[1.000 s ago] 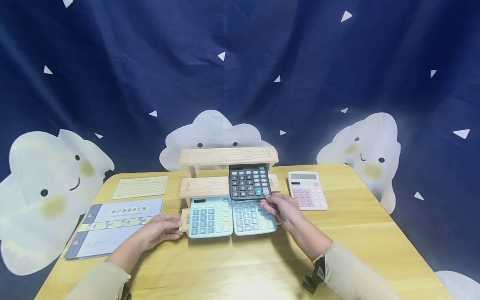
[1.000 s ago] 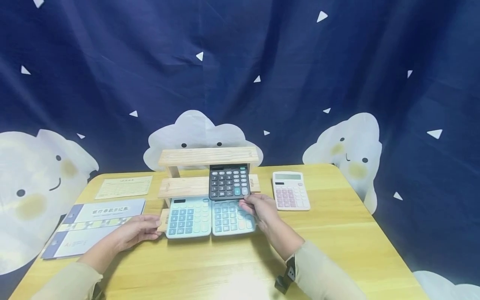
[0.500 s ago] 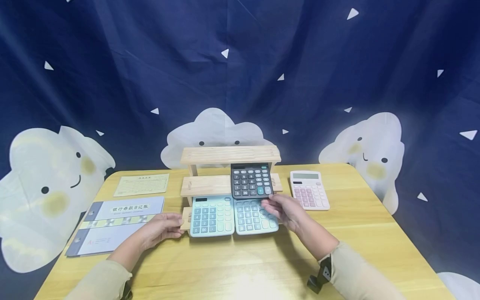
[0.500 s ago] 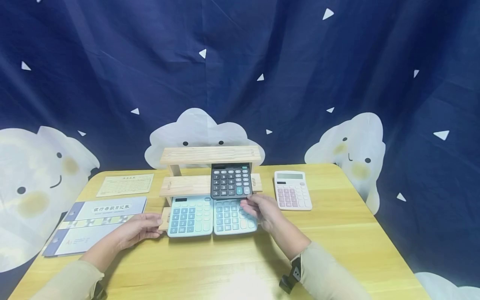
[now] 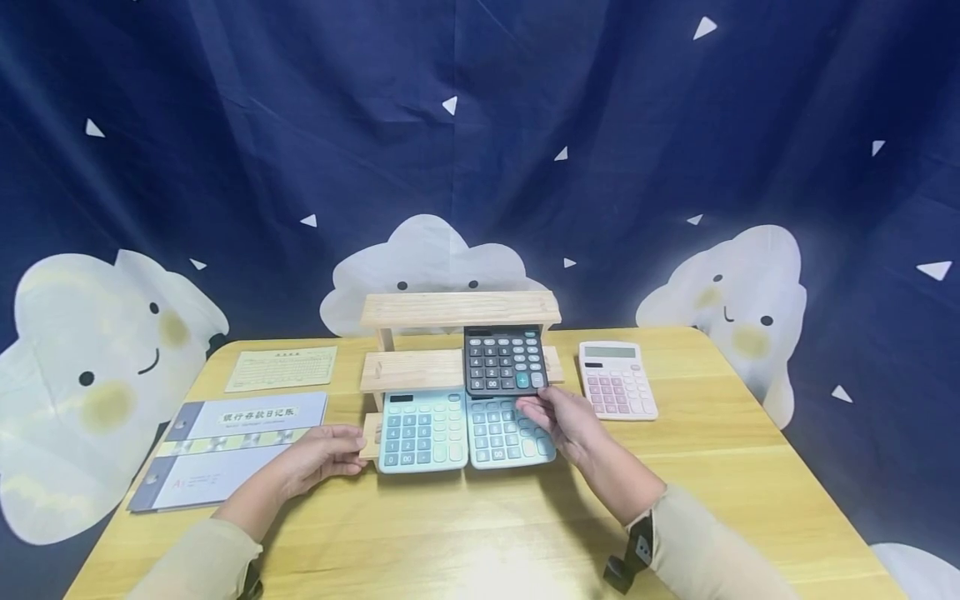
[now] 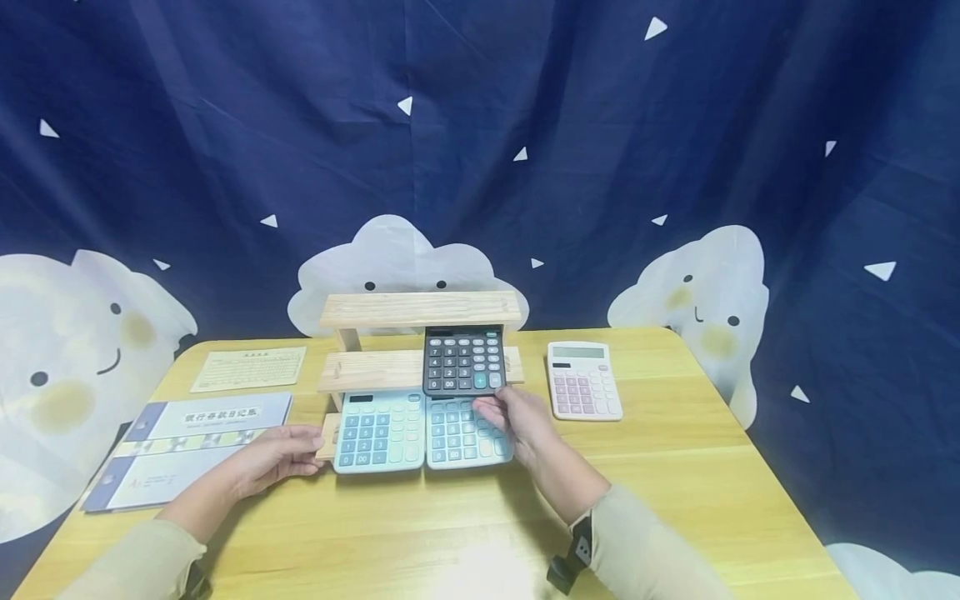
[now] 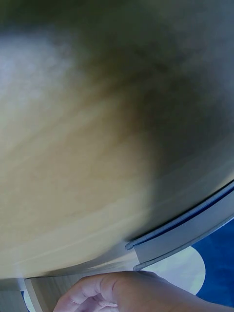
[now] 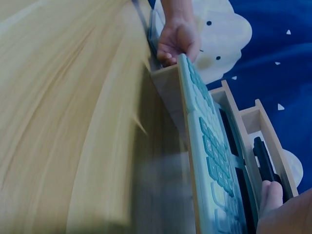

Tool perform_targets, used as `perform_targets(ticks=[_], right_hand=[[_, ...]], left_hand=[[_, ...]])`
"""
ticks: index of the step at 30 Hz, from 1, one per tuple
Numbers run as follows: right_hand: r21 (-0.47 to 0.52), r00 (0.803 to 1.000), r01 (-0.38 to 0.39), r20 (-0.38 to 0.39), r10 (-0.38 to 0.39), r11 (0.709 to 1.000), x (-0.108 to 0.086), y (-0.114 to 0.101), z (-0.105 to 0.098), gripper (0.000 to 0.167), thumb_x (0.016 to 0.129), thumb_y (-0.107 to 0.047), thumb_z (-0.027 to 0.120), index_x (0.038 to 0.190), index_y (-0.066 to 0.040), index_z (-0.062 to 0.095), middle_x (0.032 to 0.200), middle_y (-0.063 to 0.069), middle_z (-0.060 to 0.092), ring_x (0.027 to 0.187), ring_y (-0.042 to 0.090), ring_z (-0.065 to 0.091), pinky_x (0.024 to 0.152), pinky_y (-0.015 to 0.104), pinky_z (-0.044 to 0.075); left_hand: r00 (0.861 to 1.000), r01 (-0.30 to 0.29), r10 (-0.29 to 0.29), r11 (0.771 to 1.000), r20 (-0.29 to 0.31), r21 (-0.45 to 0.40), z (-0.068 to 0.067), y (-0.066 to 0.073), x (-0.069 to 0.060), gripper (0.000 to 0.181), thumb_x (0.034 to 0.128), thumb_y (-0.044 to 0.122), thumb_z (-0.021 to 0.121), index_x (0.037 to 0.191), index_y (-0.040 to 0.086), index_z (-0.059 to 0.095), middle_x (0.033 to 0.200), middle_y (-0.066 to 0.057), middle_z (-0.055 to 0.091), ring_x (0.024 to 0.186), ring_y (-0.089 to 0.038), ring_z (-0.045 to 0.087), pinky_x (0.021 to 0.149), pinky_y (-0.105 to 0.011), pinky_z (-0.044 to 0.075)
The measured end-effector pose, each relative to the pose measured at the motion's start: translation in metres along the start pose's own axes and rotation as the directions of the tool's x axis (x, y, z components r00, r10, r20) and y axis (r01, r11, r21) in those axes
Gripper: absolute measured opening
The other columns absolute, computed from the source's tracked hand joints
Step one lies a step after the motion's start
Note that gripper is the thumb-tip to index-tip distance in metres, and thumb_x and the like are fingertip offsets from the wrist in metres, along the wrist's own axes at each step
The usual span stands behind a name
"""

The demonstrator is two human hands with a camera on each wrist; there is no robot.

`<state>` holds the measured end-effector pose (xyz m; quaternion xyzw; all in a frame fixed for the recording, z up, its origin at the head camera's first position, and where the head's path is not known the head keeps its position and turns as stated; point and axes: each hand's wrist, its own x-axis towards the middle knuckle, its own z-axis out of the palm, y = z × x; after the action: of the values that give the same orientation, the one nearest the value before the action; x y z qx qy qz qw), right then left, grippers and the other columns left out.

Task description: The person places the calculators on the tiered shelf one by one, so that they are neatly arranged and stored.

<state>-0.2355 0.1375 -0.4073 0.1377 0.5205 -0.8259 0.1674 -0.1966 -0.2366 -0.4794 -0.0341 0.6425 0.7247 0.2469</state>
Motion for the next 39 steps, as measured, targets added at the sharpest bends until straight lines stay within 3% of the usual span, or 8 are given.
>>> perform_targets(ticks=[5,11,17,22,28,34,39], right_hand=[[0.011,1.000,0.014,-0.026,-0.014,1.000,-0.001,0.002,0.001,0.021,0.096,-0.003,0.039,0.108,0.010,0.050,0.074,0.013,0.068,0.073,0.017,0.070,0.079,0.022,0.056],[-0.008,1.000,-0.024,-0.013,0.024,1.000,-0.005,-0.001,0.000,0.022,0.096,-0.006,0.041,0.110,0.008,0.050,0.077,0.012,0.069,0.074,0.017,0.070,0.079,0.022,0.056],[-0.081,0.999,-0.052,-0.003,0.052,0.995,-0.016,-0.006,-0.011,0.036,0.098,-0.014,0.039,0.123,0.011,0.040,0.085,0.015,0.069,0.081,0.022,0.069,0.083,0.030,0.056],[-0.178,0.997,-0.069,0.005,0.071,0.982,-0.026,-0.019,-0.024,0.044,0.097,-0.015,0.035,0.131,0.012,0.033,0.092,0.016,0.068,0.081,0.024,0.069,0.080,0.033,0.058],[-0.352,0.998,-0.062,-0.004,0.065,0.934,-0.023,-0.049,-0.053,0.028,0.095,-0.012,0.038,0.115,0.005,0.045,0.081,0.006,0.065,0.068,0.018,0.067,0.069,0.030,0.060],[-0.363,0.997,-0.075,-0.005,0.079,0.929,-0.012,-0.071,-0.092,0.019,0.093,-0.008,0.037,0.110,-0.001,0.044,0.079,0.000,0.064,0.066,0.012,0.065,0.064,0.022,0.058],[-0.432,0.994,-0.103,-0.004,0.112,0.896,-0.004,-0.080,-0.118,0.018,0.094,-0.012,0.041,0.109,-0.004,0.046,0.084,-0.001,0.064,0.071,0.011,0.064,0.064,0.021,0.055]], left_hand=[[1.000,0.004,-0.004,1.000,-0.005,-0.009,0.000,0.000,0.000,0.042,0.0887,0.007,0.060,0.120,-0.014,0.042,0.085,-0.007,0.064,0.075,-0.015,0.066,0.073,-0.025,0.059],[1.000,0.005,-0.005,1.000,-0.004,-0.009,0.000,0.000,-0.001,0.041,0.0890,0.007,0.059,0.120,-0.014,0.042,0.085,-0.007,0.064,0.076,-0.015,0.066,0.074,-0.026,0.059],[1.000,0.001,-0.001,1.000,0.010,-0.010,0.001,0.000,0.000,0.034,0.0899,0.007,0.058,0.117,-0.011,0.046,0.085,-0.006,0.065,0.076,-0.015,0.066,0.074,-0.026,0.059],[1.000,0.009,-0.009,1.000,0.002,0.012,0.001,0.000,0.000,0.047,0.0896,0.008,0.059,0.124,-0.017,0.038,0.085,-0.006,0.064,0.077,-0.015,0.066,0.075,-0.026,0.059],[1.000,0.013,-0.013,1.000,0.006,0.019,0.000,0.000,0.001,0.053,0.0888,0.009,0.060,0.127,-0.018,0.034,0.085,-0.006,0.064,0.077,-0.015,0.066,0.075,-0.025,0.058],[1.000,-0.007,0.007,1.000,0.009,0.003,-0.001,-0.002,-0.001,0.048,0.0890,0.006,0.059,0.125,-0.017,0.037,0.086,-0.007,0.065,0.076,-0.015,0.066,0.074,-0.026,0.059],[1.000,-0.011,0.011,1.000,0.009,0.003,0.000,0.000,0.000,0.048,0.0893,0.007,0.059,0.125,-0.018,0.037,0.085,-0.007,0.065,0.076,-0.015,0.066,0.074,-0.025,0.059]])
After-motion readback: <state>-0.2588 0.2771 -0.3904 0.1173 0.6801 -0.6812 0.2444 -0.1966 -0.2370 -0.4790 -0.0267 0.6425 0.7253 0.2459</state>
